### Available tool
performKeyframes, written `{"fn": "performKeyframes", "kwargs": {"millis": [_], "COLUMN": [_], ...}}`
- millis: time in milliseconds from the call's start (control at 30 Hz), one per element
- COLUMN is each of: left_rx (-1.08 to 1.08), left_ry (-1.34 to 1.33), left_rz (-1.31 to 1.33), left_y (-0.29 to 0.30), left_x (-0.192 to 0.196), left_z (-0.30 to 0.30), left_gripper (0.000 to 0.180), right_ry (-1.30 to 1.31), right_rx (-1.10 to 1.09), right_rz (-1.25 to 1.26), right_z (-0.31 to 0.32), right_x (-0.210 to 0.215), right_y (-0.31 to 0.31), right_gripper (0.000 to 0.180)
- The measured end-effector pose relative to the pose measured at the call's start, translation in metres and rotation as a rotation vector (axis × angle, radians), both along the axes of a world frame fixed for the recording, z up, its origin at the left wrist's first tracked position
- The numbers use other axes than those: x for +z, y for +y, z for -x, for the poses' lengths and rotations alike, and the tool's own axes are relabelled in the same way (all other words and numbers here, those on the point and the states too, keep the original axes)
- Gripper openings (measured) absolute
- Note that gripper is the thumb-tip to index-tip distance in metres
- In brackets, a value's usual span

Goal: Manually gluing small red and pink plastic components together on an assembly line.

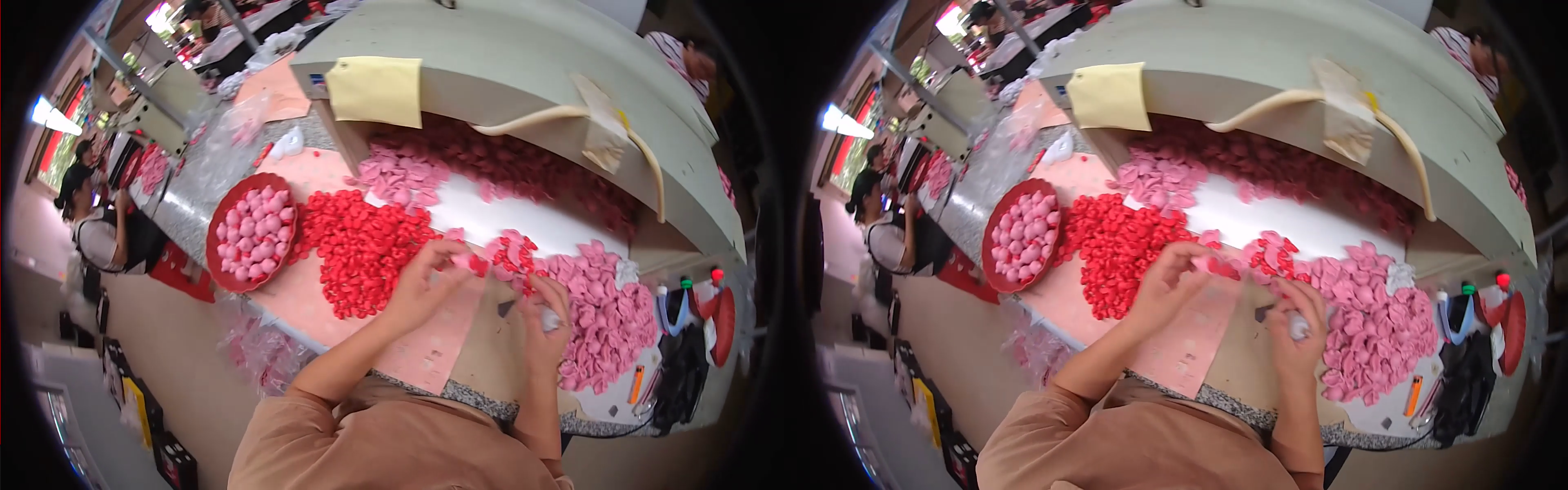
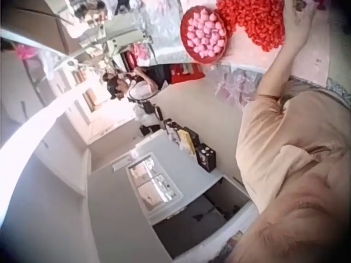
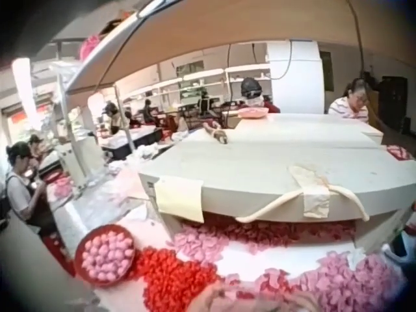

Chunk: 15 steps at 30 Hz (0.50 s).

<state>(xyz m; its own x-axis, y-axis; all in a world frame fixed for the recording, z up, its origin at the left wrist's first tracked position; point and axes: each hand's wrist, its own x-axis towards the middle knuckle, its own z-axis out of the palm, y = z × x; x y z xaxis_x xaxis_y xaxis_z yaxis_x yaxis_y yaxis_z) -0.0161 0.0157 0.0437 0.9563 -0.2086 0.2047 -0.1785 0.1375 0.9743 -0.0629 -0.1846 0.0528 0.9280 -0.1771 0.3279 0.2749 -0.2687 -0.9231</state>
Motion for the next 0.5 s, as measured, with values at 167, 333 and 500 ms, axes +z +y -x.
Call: {"fn": "performKeyframes", "kwargs": {"millis": [167, 333, 500], "left_rx": [0.858, 1.12, 1.069], "left_ry": [-0.357, -0.173, 0.092], "left_rz": [-0.817, -1.245, -1.341], "left_y": [0.139, 0.25, 0.273], "left_x": [0.022, 0.01, 0.003], "left_z": [-0.02, -0.017, -0.038], "left_gripper": [0.021, 0.028, 0.033], "right_ry": [-0.054, -0.074, -0.119], "right_rx": [-0.027, -0.067, -0.109], "right_rz": [-0.036, -0.065, -0.032], "right_z": [0.005, 0.005, 0.008], "right_x": [-0.006, -0.001, -0.006], "right_y": [-0.018, -0.023, -0.031], "right_gripper": [0.053, 0.06, 0.067]}}
